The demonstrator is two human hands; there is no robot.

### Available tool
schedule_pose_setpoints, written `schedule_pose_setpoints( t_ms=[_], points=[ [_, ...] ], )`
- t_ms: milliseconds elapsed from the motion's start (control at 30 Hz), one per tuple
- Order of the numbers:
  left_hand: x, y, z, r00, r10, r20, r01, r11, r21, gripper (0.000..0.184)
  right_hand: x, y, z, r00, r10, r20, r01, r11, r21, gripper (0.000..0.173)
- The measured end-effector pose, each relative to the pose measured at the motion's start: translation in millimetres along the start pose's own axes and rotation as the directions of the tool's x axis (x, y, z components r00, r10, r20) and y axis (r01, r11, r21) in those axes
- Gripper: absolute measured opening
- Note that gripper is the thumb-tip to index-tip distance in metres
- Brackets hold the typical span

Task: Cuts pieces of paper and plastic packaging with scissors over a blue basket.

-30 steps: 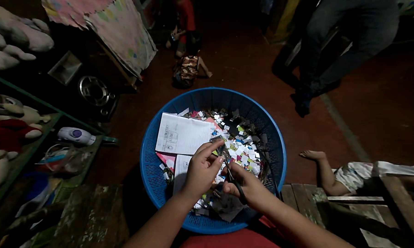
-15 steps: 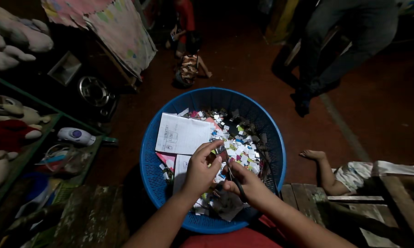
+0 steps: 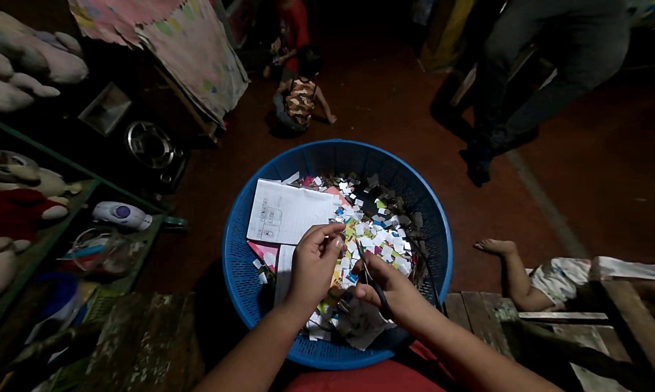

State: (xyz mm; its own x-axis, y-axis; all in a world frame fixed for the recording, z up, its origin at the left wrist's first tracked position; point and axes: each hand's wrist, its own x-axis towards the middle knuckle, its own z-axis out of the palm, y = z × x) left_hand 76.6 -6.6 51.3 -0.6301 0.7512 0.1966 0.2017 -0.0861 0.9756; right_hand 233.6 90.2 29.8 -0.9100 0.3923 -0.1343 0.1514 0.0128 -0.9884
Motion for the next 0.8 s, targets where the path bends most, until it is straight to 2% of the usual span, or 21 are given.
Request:
schedule_pose_setpoints(
  t_ms=[200,300,433,633,800],
  points=[
    [-1,1,-1,1.000,0.022,0.007,-0.022,0.997,0.081,0.031,0,0,0,1.000,0.006,-0.001,-0.006,1.000,-0.002,0.064],
    [-1,1,-1,0.999,0.029,0.039,-0.032,0.997,0.065,0.036,-1,-2,0,1.000,0.026,0.011,-0.026,1.000,-0.012,0.062],
    [2,6,-8,0.977,0.022,0.214,-0.038,0.997,0.068,0.039,-1,-5,0,0.996,0.061,0.059,-0.058,0.998,-0.040,0.064],
    [12,9,-28,0.876,-0.043,0.480,-0.018,0.993,0.120,0.037,-2,-6,-1,0.995,0.063,0.077,-0.058,0.997,-0.057,0.059],
    [19,1,-41,0.799,-0.024,0.601,-0.049,0.993,0.105,0.037,-1,-2,-2,0.994,0.049,0.095,-0.042,0.996,-0.075,0.049]
  ],
)
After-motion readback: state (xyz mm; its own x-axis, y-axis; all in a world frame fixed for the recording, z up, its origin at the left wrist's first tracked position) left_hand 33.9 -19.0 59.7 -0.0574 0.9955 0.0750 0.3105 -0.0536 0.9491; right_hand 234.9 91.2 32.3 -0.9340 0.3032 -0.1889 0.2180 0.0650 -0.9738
